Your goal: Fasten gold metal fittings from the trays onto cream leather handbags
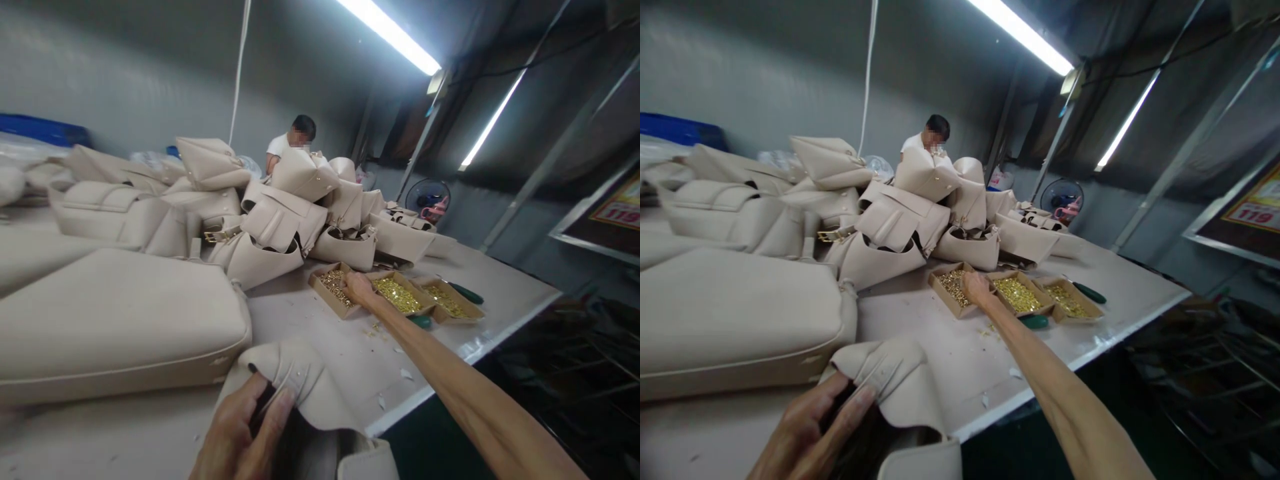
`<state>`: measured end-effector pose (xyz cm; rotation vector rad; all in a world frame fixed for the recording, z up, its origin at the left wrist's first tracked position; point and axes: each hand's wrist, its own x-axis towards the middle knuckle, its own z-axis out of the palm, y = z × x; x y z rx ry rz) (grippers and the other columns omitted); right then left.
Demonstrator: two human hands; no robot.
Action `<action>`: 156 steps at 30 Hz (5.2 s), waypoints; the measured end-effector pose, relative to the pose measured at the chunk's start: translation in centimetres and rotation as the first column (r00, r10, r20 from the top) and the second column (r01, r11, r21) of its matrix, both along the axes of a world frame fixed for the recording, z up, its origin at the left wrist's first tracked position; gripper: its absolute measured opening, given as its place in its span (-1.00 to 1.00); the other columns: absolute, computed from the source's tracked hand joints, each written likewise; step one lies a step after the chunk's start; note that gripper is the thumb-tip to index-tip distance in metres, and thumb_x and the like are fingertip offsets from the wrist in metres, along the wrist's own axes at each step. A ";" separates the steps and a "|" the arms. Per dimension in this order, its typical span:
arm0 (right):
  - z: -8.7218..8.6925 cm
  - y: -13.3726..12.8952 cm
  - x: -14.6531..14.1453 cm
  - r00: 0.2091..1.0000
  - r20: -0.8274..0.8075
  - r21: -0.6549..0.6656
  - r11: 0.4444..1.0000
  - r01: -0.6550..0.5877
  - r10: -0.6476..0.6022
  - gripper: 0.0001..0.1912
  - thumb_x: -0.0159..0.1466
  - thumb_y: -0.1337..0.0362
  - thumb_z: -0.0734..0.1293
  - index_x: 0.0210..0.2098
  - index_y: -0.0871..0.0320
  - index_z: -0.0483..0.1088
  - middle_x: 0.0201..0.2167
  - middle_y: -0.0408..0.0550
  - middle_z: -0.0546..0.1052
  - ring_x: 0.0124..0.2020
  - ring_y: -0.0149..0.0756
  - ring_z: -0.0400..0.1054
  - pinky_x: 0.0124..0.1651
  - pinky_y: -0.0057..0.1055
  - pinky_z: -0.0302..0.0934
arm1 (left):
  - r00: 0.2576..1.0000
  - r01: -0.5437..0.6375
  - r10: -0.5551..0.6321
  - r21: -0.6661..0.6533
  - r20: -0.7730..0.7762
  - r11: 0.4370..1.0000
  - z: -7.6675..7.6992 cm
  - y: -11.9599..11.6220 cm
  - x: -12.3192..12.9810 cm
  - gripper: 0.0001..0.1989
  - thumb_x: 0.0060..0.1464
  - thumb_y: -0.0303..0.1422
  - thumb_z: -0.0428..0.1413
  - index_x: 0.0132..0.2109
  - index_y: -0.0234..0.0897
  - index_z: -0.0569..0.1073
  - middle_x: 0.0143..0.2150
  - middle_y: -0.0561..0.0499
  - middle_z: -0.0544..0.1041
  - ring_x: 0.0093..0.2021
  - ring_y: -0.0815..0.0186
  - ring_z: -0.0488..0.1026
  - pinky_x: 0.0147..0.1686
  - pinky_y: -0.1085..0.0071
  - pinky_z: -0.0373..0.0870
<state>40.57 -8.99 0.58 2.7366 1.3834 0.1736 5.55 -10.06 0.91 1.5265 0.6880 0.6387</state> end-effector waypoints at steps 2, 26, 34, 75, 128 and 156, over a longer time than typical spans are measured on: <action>0.5 0.0 -0.2 1.000 -0.007 0.024 0.999 -0.024 0.025 -0.73 0.33 0.18 0.27 -0.10 0.26 0.37 -0.17 0.00 0.47 -0.19 -0.28 0.39 -0.11 -0.23 0.31 | 0.999 0.045 -0.045 -0.002 0.030 0.999 0.4 -0.1 0.2 -0.51 0.05 -0.01 0.10 0.04 -0.17 0.48 0.10 -0.07 0.47 0.19 -0.01 0.27 0.22 0.20 0.18; -2.9 -12.2 -10.8 0.854 -0.214 0.113 0.880 -0.461 0.474 -0.81 0.26 0.48 0.20 -0.31 0.22 0.45 -0.27 0.05 0.51 -0.26 -0.27 0.39 -0.25 -0.43 0.13 | 0.987 0.151 -0.152 0.029 0.045 0.988 3.7 -4.4 -0.1 -0.61 0.13 -0.15 0.09 0.04 -0.24 0.46 -0.21 -0.03 0.51 -0.23 0.25 0.40 -0.19 0.44 0.34; -0.3 -13.0 -11.1 0.844 -0.264 0.407 0.847 -0.342 0.467 -0.88 0.28 0.40 0.21 -0.28 0.23 0.39 -0.40 -0.03 0.52 -0.37 -0.33 0.40 -0.28 -0.44 0.21 | 0.978 0.127 -0.081 -0.239 0.194 0.963 3.5 -4.8 0.4 -0.64 -0.04 -0.16 0.25 -0.22 -0.38 0.49 -0.51 0.11 0.32 -0.56 0.52 0.13 -0.55 0.61 0.08; 6.8 -10.8 -17.0 0.441 -0.443 0.632 0.620 -0.465 0.781 -0.84 0.19 0.33 0.39 -0.47 0.23 0.36 -0.54 -0.20 0.41 -0.49 -0.45 0.25 -0.43 -0.52 0.04 | 0.944 0.217 -0.158 -0.187 0.288 0.958 2.6 -4.3 0.5 -0.66 0.07 -0.14 0.17 -0.17 -0.35 0.44 -0.47 0.10 0.23 -0.52 0.50 0.08 -0.53 0.55 -0.01; 4.4 -10.2 -17.9 0.664 -0.055 0.658 0.527 -0.537 0.746 -0.77 0.25 0.29 0.33 -0.51 0.17 0.25 -0.53 -0.14 0.38 -0.46 -0.37 0.23 -0.38 -0.46 0.02 | 0.948 0.129 -0.031 -0.295 0.316 0.947 2.7 -5.2 1.4 -0.62 0.01 -0.11 0.22 -0.18 -0.34 0.41 -0.47 0.09 0.33 -0.55 0.50 0.18 -0.55 0.58 0.10; 9.3 -10.5 -18.1 0.692 -0.071 0.081 0.696 -0.713 0.718 -0.70 0.30 0.30 0.19 -0.52 0.20 0.40 -0.56 0.01 0.49 -0.55 -0.32 0.27 -0.47 -0.37 -0.10 | 0.992 0.038 -0.041 0.029 0.121 0.999 2.3 -4.5 1.5 -0.66 0.10 -0.11 0.11 -0.19 -0.34 0.44 -0.29 -0.02 0.45 -0.27 0.29 0.32 -0.32 0.48 0.24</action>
